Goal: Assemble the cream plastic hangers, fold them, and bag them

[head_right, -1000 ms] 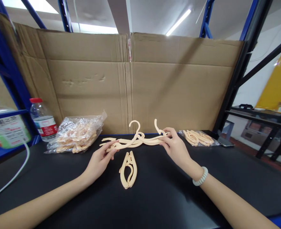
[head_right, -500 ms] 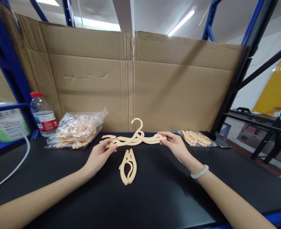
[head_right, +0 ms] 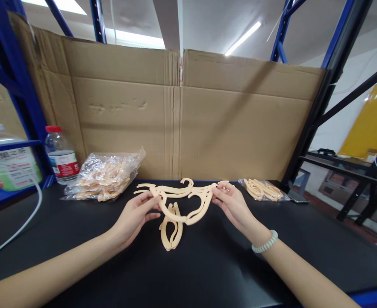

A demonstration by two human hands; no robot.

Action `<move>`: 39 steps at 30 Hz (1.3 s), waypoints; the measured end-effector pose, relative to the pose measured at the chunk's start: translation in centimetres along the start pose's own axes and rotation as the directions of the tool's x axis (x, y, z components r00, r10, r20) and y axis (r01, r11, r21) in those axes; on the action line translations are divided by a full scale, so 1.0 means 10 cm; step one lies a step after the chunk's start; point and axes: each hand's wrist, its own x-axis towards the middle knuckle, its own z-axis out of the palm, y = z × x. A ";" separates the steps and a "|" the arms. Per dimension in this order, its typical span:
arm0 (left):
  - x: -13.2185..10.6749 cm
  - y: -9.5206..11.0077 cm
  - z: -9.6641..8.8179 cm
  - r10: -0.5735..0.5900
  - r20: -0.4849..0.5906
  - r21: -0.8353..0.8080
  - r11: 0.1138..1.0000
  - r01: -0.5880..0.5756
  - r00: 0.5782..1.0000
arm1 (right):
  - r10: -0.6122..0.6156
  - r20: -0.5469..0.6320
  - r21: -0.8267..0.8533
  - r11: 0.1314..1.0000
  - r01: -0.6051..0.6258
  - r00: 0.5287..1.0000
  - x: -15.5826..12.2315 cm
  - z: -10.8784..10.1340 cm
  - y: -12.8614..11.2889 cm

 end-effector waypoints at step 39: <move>-0.25 -0.11 0.16 0.049 0.243 0.193 0.976 -0.098 0.969 | 0.166 0.684 -0.506 0.809 0.298 0.710 -0.39 0.38 -0.18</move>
